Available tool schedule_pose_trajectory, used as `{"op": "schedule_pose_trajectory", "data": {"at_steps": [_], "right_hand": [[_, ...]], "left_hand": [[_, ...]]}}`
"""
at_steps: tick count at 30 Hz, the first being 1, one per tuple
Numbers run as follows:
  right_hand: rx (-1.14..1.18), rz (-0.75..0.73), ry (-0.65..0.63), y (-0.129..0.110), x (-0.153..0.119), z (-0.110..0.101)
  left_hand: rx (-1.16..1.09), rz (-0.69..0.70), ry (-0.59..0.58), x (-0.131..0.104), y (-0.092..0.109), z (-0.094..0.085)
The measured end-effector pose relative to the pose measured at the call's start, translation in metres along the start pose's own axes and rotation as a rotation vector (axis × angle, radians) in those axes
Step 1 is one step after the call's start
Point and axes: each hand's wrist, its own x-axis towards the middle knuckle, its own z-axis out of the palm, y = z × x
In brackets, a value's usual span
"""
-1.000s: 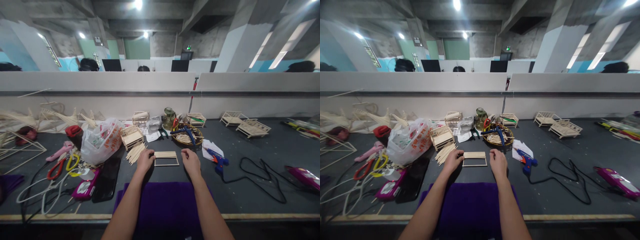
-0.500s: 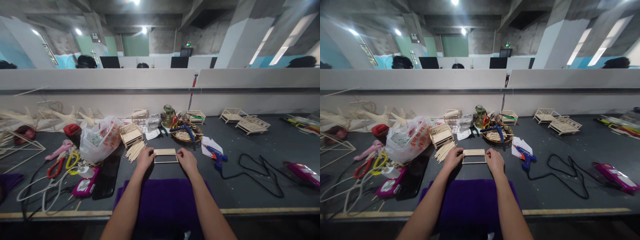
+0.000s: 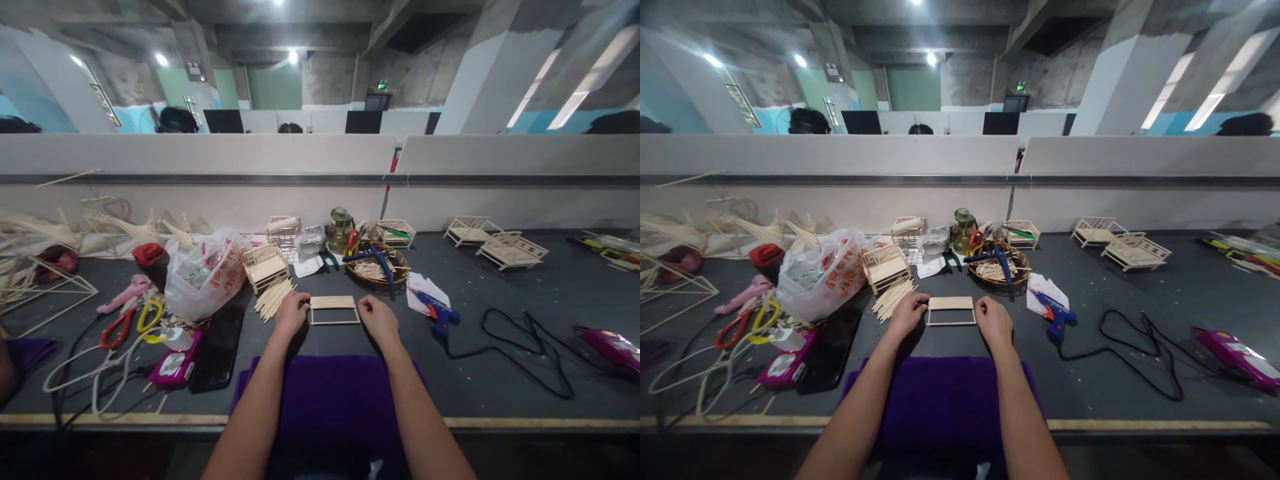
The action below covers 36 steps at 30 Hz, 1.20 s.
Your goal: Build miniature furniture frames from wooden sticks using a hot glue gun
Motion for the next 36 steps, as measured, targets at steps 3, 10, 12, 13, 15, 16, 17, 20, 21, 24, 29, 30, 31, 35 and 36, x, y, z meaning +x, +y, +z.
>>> {"op": "schedule_pose_trajectory", "data": {"at_steps": [3, 10, 12, 13, 15, 16, 17, 20, 21, 24, 29, 30, 31, 35, 36], "right_hand": [[-0.003, -0.013, -0.005, -0.0008, -0.0011, -0.0008], [-0.001, -0.014, -0.011, -0.0002, -0.0009, 0.0008], [-0.008, -0.018, -0.009, 0.0004, -0.0007, 0.0015], [-0.011, -0.021, -0.008, 0.0007, -0.0006, 0.0018], [-0.016, -0.024, -0.007, 0.0013, -0.0003, 0.0021], [-0.018, -0.024, -0.009, 0.0014, -0.0002, 0.0021], [-0.02, -0.025, -0.013, 0.0016, 0.0, 0.0022], [-0.017, -0.028, -0.016, 0.0018, 0.0004, 0.0022], [-0.015, -0.03, -0.011, 0.0018, 0.0003, 0.0021], [-0.014, -0.035, 0.005, 0.0015, -0.0002, 0.0015], [-0.014, -0.046, 0.007, 0.0006, -0.0012, 0.0], [-0.01, -0.044, 0.007, 0.0005, -0.0014, -0.0004], [-0.003, -0.042, 0.006, 0.0003, -0.0016, -0.0008], [0.034, -0.037, 0.003, -0.0011, -0.003, -0.0033], [0.041, -0.041, 0.004, -0.0015, -0.0034, -0.004]], "left_hand": [[0.005, -0.005, 0.0, 0.0006, -0.0013, 0.0014], [0.033, -0.005, 0.006, 0.0004, -0.0019, 0.0044], [0.035, -0.012, 0.006, -0.0001, -0.0012, 0.0041], [0.036, -0.015, 0.004, -0.0003, -0.0007, 0.0038], [0.034, -0.018, 0.004, -0.0007, 0.0003, 0.003], [0.034, -0.018, 0.004, -0.0009, 0.0008, 0.0026], [0.033, -0.017, 0.004, -0.0011, 0.0012, 0.0022], [0.031, -0.015, 0.002, -0.0015, 0.0024, 0.0011], [0.03, -0.016, 0.003, -0.0016, 0.0027, 0.0009], [0.029, -0.02, 0.007, -0.0015, 0.0033, 0.0008], [-0.004, -0.035, 0.019, -0.0014, 0.002, 0.0021], [-0.018, -0.04, 0.024, -0.0016, 0.0016, 0.0022], [-0.031, -0.046, 0.031, -0.0019, 0.0014, 0.0022], [-0.047, -0.045, 0.053, -0.004, 0.0018, 0.0008], [-0.04, -0.042, 0.052, -0.0045, 0.0023, 0.0002]]}}
